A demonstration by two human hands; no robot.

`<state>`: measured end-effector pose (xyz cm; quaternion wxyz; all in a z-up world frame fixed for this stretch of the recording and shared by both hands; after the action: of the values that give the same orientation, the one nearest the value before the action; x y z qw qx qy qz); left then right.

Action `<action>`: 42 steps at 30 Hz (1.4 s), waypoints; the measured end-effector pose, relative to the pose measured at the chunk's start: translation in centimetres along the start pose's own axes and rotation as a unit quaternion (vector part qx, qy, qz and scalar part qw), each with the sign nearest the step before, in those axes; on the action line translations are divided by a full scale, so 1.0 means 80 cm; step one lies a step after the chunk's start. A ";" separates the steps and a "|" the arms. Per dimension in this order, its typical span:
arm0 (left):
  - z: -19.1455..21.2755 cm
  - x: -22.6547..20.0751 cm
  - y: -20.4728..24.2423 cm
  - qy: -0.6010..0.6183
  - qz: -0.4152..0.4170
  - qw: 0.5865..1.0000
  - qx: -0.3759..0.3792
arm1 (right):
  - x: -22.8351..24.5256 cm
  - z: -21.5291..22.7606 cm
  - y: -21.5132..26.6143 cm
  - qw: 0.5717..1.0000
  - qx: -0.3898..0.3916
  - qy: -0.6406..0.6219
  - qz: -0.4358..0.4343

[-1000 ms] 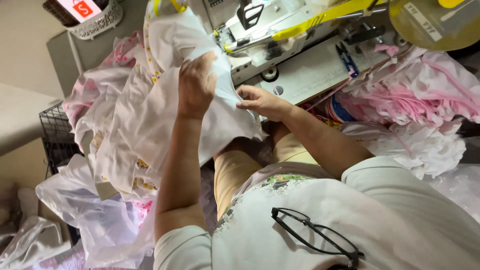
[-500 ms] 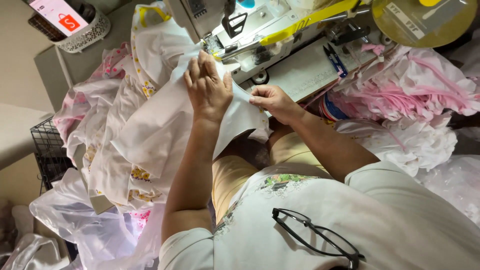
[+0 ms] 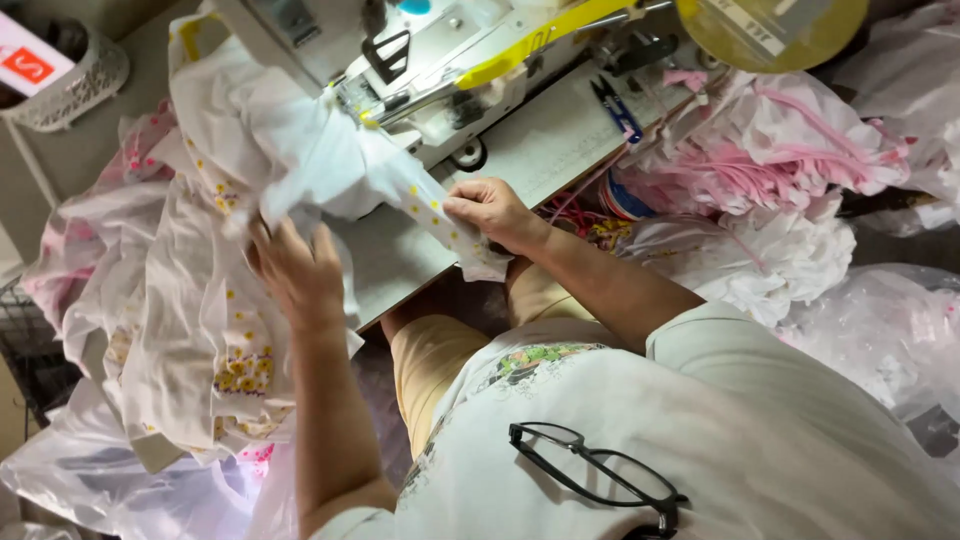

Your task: Sorting and unfolding small fabric pieces at a sewing workstation.

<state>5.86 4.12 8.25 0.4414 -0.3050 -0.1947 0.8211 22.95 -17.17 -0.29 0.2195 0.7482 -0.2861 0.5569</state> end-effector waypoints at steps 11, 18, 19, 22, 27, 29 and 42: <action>-0.064 -0.004 -0.122 -0.035 0.129 0.979 0.153 | 0.007 -0.039 -0.046 0.993 0.017 0.117 0.021; -0.066 -0.097 0.079 0.367 0.095 0.922 0.083 | 0.008 -0.032 -0.052 0.996 -0.012 0.066 0.055; -0.108 -0.076 0.116 0.439 0.198 0.858 0.179 | 0.004 -0.028 -0.048 0.994 -0.001 0.099 0.047; -0.019 -0.093 0.076 0.457 0.152 0.867 0.133 | 0.027 -0.027 -0.011 0.931 0.044 0.361 0.036; -0.016 -0.081 0.061 0.420 0.103 0.880 0.194 | 0.058 0.090 0.034 0.776 -0.019 0.630 -0.003; -0.021 -0.077 0.057 0.386 0.083 0.890 0.227 | 0.075 0.145 0.018 0.729 -0.110 0.672 0.070; -0.068 -0.042 0.125 0.126 0.021 0.986 0.110 | 0.021 -0.029 -0.040 0.967 0.002 0.206 0.149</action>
<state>4.85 -3.84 -0.53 0.4759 -0.3597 -0.0393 0.8016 23.79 -13.61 1.99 0.1867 0.5667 -0.3421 0.7259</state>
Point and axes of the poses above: each hand's wrist, its own y-axis away from the middle knuckle, its own z-axis out of the back of the hand, x = y × z, the point moved 8 cm from there along -y, towards the middle knuckle, and after that the axes turned 1 degree about z, right-handed, at the moved point
